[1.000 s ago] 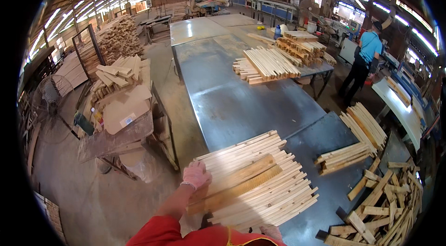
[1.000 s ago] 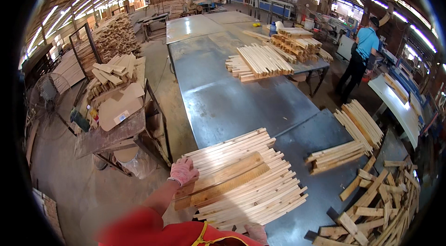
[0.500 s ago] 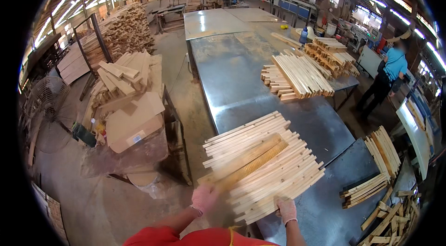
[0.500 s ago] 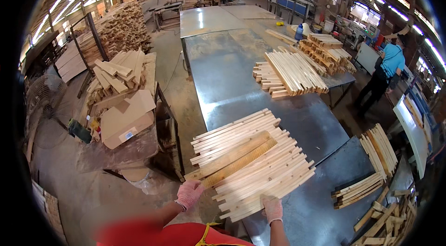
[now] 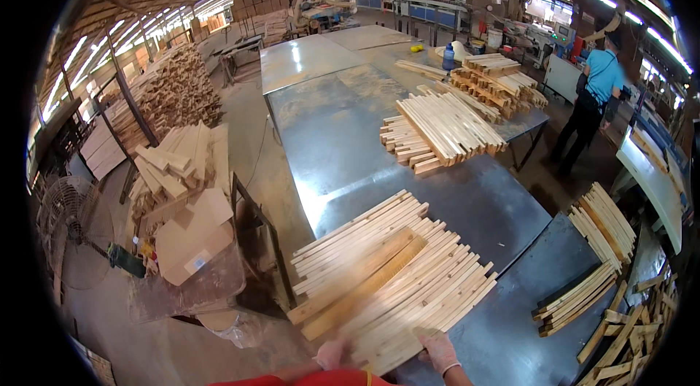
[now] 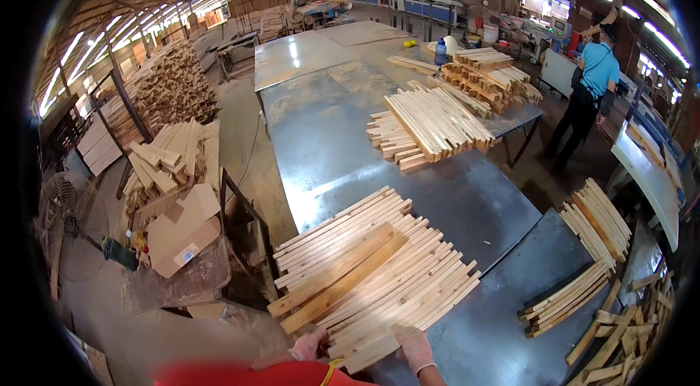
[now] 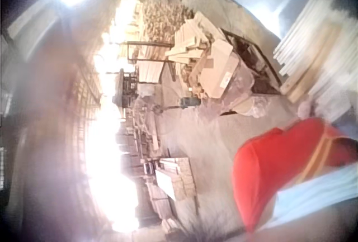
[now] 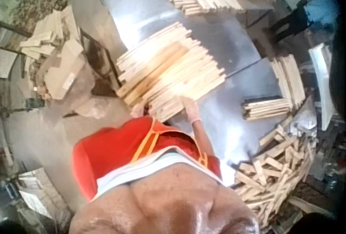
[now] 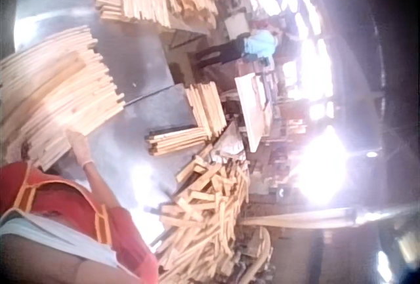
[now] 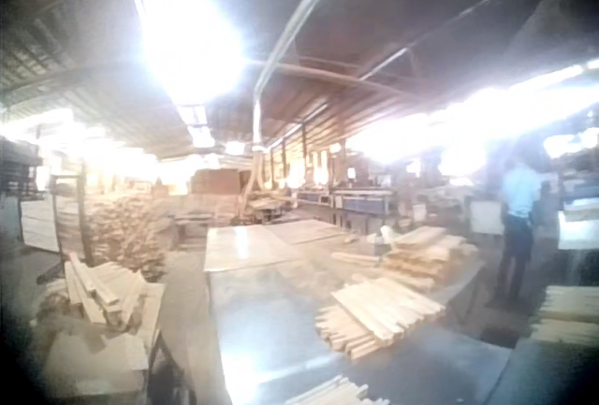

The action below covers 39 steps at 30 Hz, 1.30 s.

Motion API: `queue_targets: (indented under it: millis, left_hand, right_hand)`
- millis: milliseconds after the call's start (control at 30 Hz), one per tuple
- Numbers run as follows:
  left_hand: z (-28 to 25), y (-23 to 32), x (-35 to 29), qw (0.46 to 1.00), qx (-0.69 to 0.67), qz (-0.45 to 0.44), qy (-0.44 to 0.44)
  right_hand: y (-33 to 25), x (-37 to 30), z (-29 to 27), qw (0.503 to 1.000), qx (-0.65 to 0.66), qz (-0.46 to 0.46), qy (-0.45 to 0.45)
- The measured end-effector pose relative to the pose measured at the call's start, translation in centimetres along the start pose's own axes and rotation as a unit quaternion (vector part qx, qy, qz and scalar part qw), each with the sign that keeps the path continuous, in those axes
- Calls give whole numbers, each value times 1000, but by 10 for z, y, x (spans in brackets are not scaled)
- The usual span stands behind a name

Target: The person repeatedly picks up thin wooden planks from a large pile on a metal table and stacks them into a neat, aligned pile. The person wears pink gloves and a red shirt with yellow straps. Another worker is visible in the background performing similar tasks.

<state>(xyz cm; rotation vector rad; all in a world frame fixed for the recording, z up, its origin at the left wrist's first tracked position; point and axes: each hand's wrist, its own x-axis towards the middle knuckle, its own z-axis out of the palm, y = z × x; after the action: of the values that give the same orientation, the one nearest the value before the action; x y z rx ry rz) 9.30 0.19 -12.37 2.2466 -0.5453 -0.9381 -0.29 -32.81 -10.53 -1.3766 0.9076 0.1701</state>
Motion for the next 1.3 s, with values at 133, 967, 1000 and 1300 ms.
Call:
queue_targets:
  millis: [133,967,1000,1300]
  left_hand:
    - [-24,67,6,980,18,-30,-194]
    - [-68,373,117,863,-77,468,175]
    - [-79,380,110,849,-95,487,180]
    - [-62,138,159,869,266,418,6]
  right_hand:
    - [-1,-9,-68,994,-107,25,-18]
    - [-192,-110,-104,846,3,-405,346]
    - [-193,-115,-100,843,25,-411,346]
    - [27,-25,10,884,-262,-276,273]
